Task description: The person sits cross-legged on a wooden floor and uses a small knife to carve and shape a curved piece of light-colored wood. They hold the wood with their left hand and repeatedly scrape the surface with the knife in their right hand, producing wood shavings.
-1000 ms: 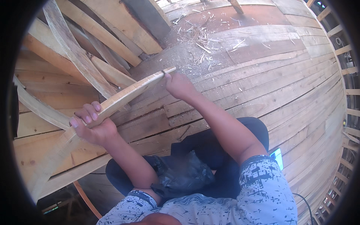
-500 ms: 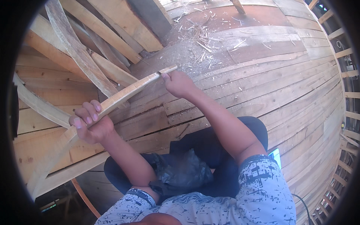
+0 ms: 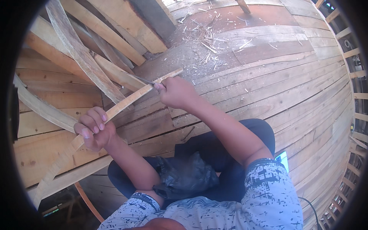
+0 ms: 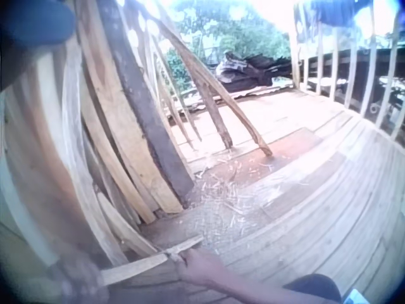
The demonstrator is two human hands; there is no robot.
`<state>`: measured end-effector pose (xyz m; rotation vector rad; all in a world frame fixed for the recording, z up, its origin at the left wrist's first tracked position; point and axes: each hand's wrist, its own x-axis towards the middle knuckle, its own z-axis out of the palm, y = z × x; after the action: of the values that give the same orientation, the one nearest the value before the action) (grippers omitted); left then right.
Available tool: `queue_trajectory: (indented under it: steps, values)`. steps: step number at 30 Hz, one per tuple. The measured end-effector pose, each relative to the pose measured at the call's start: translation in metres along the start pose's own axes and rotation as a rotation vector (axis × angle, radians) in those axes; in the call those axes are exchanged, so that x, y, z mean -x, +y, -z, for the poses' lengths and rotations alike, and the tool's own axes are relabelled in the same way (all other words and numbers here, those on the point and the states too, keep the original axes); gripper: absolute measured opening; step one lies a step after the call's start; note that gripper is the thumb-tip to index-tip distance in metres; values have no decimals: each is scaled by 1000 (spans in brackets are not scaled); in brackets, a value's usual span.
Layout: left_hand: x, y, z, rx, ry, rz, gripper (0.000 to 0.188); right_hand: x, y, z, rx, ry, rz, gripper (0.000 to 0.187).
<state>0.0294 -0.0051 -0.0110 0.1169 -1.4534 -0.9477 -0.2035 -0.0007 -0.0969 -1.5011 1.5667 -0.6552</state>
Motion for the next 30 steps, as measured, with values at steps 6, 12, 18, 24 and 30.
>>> queue_trajectory:
  steps: [6,12,18,24,30]
  values:
    - [-5,-3,-11,-15,20,-24,20,-2,13,-5,80,110,6,43]
    - [-7,-3,-9,12,-34,-26,22,3,5,-4,130,152,18,44]
    - [-9,-1,-14,-26,-41,-21,24,9,-3,-5,99,135,116,47]
    - [-9,-1,-8,-1,-64,-35,21,0,0,-6,101,91,18,47]
    - [-1,1,-3,8,17,5,20,3,-5,-2,22,8,42,47]
